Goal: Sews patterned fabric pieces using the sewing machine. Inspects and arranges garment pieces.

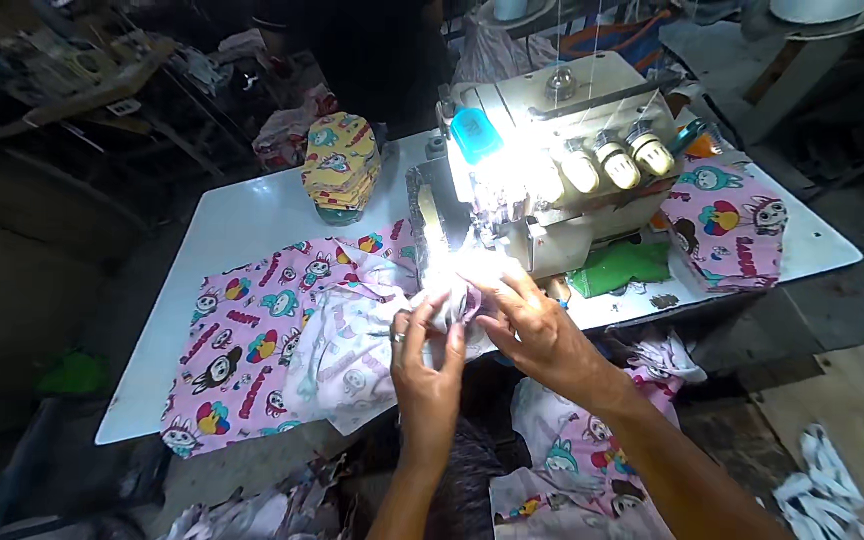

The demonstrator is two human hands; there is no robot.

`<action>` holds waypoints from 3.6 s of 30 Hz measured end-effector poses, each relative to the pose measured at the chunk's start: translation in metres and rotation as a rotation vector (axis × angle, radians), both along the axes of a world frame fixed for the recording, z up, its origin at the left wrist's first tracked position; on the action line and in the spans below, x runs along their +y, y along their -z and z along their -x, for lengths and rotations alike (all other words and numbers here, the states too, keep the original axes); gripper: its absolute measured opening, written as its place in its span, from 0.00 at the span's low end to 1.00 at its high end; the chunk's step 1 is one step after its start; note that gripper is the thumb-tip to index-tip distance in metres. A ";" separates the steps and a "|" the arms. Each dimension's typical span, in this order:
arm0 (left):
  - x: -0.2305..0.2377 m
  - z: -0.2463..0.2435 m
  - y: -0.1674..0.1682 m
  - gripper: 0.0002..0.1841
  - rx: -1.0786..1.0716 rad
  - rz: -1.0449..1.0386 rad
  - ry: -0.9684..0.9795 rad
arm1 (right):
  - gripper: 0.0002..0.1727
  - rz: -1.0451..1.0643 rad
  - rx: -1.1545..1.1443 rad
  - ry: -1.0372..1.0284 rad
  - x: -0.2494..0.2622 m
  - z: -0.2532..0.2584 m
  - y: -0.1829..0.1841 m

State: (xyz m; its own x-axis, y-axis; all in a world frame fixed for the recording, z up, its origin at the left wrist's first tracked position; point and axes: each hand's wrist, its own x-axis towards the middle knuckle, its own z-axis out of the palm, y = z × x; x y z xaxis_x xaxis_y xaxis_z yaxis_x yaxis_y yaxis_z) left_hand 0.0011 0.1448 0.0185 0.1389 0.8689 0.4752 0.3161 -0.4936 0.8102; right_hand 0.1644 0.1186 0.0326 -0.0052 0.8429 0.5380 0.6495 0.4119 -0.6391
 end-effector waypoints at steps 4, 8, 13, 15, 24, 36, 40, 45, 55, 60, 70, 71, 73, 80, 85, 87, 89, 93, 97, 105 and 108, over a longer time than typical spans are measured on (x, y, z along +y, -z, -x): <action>-0.016 -0.010 0.004 0.13 0.276 -0.273 0.059 | 0.20 0.069 -0.098 -0.094 0.001 -0.022 -0.005; -0.010 -0.026 0.009 0.13 0.453 -0.472 0.130 | 0.09 0.041 -0.251 0.083 -0.002 -0.054 -0.009; 0.002 -0.035 0.002 0.11 0.237 -0.440 0.071 | 0.08 -0.044 -0.136 0.180 0.002 -0.045 -0.005; 0.000 -0.014 -0.012 0.11 0.046 -0.398 -0.025 | 0.09 0.026 0.018 0.046 -0.003 -0.029 0.012; 0.155 0.000 -0.121 0.17 0.492 -0.802 -0.006 | 0.09 0.296 0.852 -0.231 -0.014 0.018 0.028; 0.108 -0.020 -0.039 0.30 0.913 -0.237 0.294 | 0.13 0.300 1.007 -0.100 -0.008 0.006 0.042; 0.140 -0.048 -0.054 0.30 1.055 -0.087 0.241 | 0.13 0.263 0.988 -0.056 -0.012 0.010 0.043; 0.148 -0.054 -0.058 0.29 1.028 -0.095 0.220 | 0.07 0.255 0.905 0.059 -0.023 0.001 0.048; 0.069 0.006 -0.043 0.12 0.665 -0.496 0.321 | 0.12 0.102 0.499 0.152 -0.041 -0.001 0.053; 0.057 0.032 -0.052 0.07 0.380 -0.304 0.402 | 0.11 -0.065 0.468 0.138 -0.036 0.019 0.035; 0.057 0.030 -0.069 0.04 0.340 -0.202 0.559 | 0.21 0.532 1.439 -0.430 0.000 0.037 0.000; 0.058 0.028 -0.071 0.07 0.380 -0.212 0.562 | 0.13 0.494 1.411 -0.368 0.000 0.034 -0.003; 0.062 0.023 -0.076 0.19 0.454 -0.218 0.534 | 0.09 0.379 1.290 -0.221 -0.002 0.026 -0.006; 0.079 -0.003 -0.082 0.23 0.686 -0.322 0.459 | 0.09 0.130 0.884 0.040 -0.014 0.007 0.003; 0.069 -0.007 -0.082 0.12 0.617 -0.282 0.493 | 0.15 0.162 0.921 0.043 -0.031 0.009 0.022; 0.065 -0.002 -0.076 0.12 0.583 -0.286 0.472 | 0.10 0.145 0.961 0.061 -0.036 0.011 0.032; 0.065 0.002 -0.068 0.13 0.528 -0.307 0.470 | 0.07 0.106 0.946 0.118 -0.037 0.013 0.041; 0.067 0.005 -0.058 0.13 0.464 -0.377 0.433 | 0.05 -0.046 0.766 0.249 -0.029 0.013 0.056; 0.072 0.000 -0.054 0.14 0.469 -0.464 0.369 | 0.05 -0.074 0.681 0.306 -0.018 0.008 0.060; 0.108 -0.021 -0.060 0.08 0.487 -0.524 0.442 | 0.04 0.007 0.909 0.146 0.002 -0.008 0.051; 0.118 -0.021 -0.052 0.05 0.439 -0.410 0.518 | 0.03 0.048 0.972 0.108 -0.001 -0.007 0.053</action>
